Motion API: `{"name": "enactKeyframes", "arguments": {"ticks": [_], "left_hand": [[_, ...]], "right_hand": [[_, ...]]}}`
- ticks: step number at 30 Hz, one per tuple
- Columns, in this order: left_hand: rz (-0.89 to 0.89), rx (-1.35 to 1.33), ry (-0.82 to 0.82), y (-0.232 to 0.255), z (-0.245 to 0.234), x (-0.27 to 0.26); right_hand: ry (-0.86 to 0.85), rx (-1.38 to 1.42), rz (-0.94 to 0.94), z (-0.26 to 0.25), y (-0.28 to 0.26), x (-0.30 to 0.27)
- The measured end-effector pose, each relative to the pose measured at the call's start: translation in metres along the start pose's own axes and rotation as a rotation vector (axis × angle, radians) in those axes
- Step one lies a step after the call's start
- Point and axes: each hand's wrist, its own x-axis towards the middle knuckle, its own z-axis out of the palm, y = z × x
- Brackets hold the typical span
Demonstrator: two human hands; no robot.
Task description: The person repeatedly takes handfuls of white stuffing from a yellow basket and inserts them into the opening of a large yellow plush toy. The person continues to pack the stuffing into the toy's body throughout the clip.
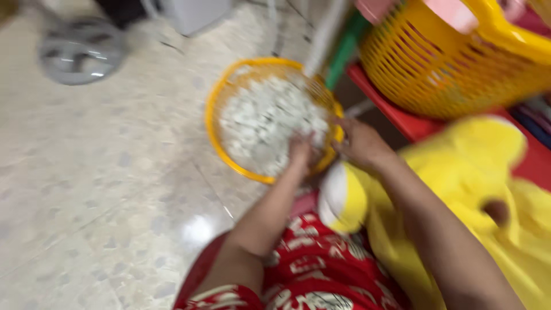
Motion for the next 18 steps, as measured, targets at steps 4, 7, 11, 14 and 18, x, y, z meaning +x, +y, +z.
{"name": "enactKeyframes", "arguments": {"ticks": [4,7,11,14,18], "left_hand": [[-0.452,-0.742,-0.021,0.011,-0.011,-0.007],[-0.538,-0.814,-0.059,0.019,-0.025,-0.004],[-0.468,-0.947,0.022,0.019,-0.026,-0.006],[-0.453,-0.980,0.046,0.022,-0.025,-0.008],[-0.451,-0.958,0.073,0.028,-0.035,-0.010]], "right_hand": [[-0.056,0.043,-0.102,0.070,0.012,0.065],[-0.106,0.147,0.027,0.102,0.023,0.072],[-0.070,0.118,0.156,0.112,0.036,0.078],[-0.027,0.476,0.253,0.114,0.047,0.079],[-0.009,0.499,0.158,0.128,0.060,0.080]]}}
